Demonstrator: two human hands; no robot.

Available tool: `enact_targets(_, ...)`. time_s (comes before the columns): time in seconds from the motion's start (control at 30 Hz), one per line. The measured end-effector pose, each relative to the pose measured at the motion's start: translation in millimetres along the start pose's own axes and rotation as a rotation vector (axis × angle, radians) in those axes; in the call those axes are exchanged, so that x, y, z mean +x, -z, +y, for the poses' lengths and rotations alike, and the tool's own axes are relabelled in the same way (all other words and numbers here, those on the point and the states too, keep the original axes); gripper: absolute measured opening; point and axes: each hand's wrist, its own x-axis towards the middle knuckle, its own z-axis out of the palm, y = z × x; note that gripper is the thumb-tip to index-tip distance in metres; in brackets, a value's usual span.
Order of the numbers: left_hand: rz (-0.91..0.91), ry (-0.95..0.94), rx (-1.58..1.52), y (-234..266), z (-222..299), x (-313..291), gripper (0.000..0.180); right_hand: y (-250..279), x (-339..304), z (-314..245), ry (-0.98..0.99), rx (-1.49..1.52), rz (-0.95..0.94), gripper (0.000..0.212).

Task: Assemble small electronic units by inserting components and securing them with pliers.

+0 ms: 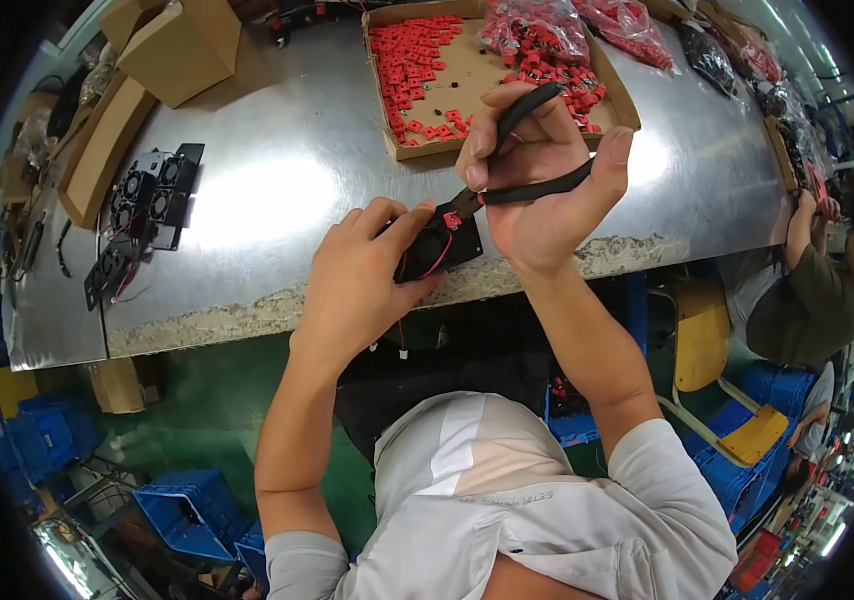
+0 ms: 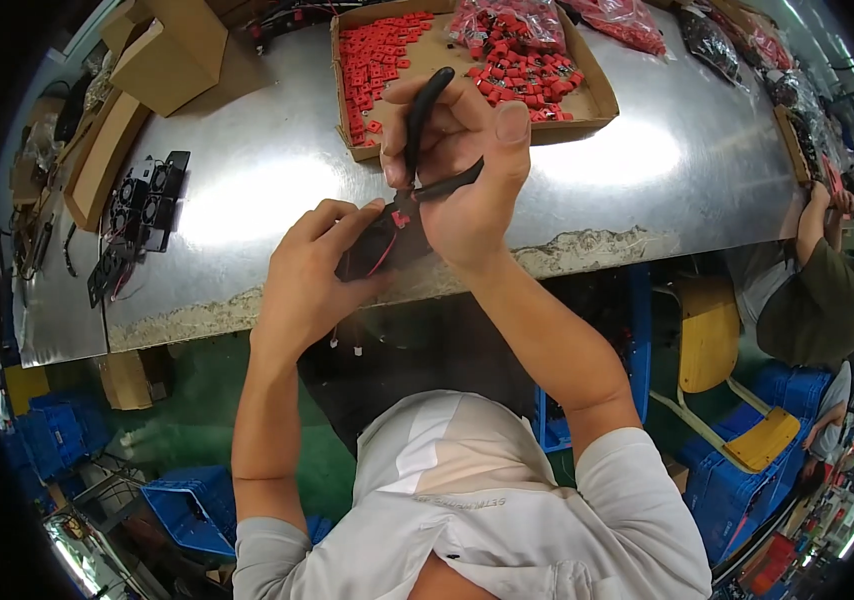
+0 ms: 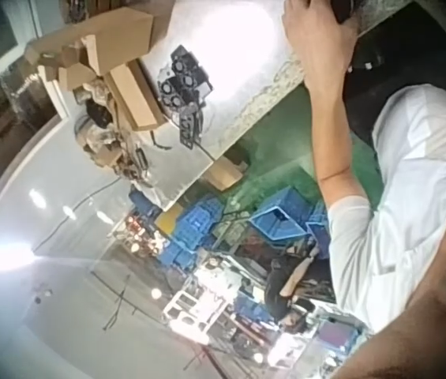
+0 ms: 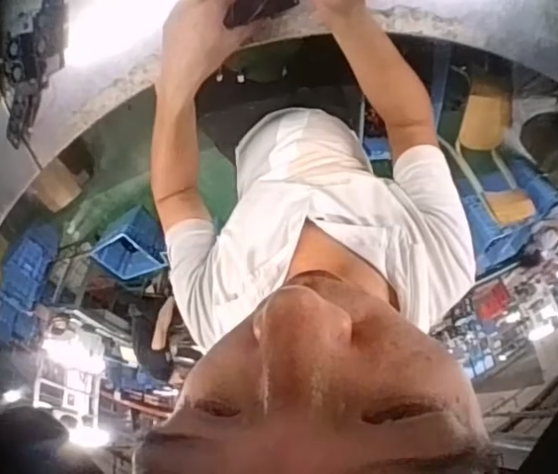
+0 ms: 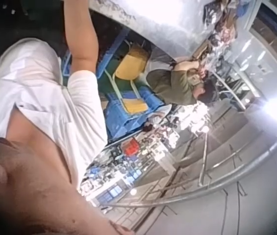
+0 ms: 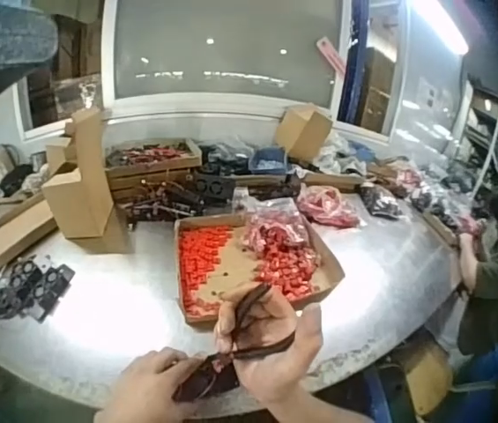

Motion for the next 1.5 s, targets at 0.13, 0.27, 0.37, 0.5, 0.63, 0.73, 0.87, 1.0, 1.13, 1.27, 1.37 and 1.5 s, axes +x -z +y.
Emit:
enact_targets(0.13,-0.002,-0.002,-0.012,-2,2,2,0.062,2,-1,1,-0.001,-0.037,0.003,0.094)
enact_targets(0.27,-0.006,-0.014,0.014,-6,-2,2,0.063,0,-4,2,-0.036,-0.045,0.032,0.093)
enact_targets(0.37,0.019,-0.020,-0.051,-2,-7,5,0.061,0,-15,8,0.060,-0.033,0.002,0.091)
enact_targets(0.5,-0.020,0.003,-0.150,2,-10,16,0.058,15,-34,18,0.370,0.024,-0.185,0.095)
enact_targets(0.63,-0.062,0.017,-0.192,2,-15,16,0.058,2,-26,8,0.111,-0.057,0.019,0.100)
enact_targets(0.73,-0.067,0.032,-0.197,2,-16,15,0.059,6,-22,0,0.141,0.025,-0.058,0.105)
enact_targets(0.87,-0.063,0.047,-0.208,3,-12,18,0.060,17,-25,2,0.221,0.160,-0.185,0.104)
enact_targets(1.0,-0.101,0.078,-0.216,5,-11,19,0.060,16,-27,6,0.188,0.153,-0.145,0.102)
enact_targets(1.13,-0.099,0.070,-0.222,5,-12,19,0.060,16,-26,10,0.200,0.149,-0.153,0.102)
enact_targets(1.27,-0.112,0.087,-0.227,5,-11,19,0.060,15,-27,10,0.164,0.096,-0.119,0.102)
enact_targets(1.37,-0.112,0.085,-0.225,5,-12,19,0.061,13,-28,11,0.179,0.109,-0.097,0.101)
enact_targets(1.5,-0.090,0.057,-0.206,4,-15,16,0.059,-4,-27,14,0.173,0.084,0.041,0.099)
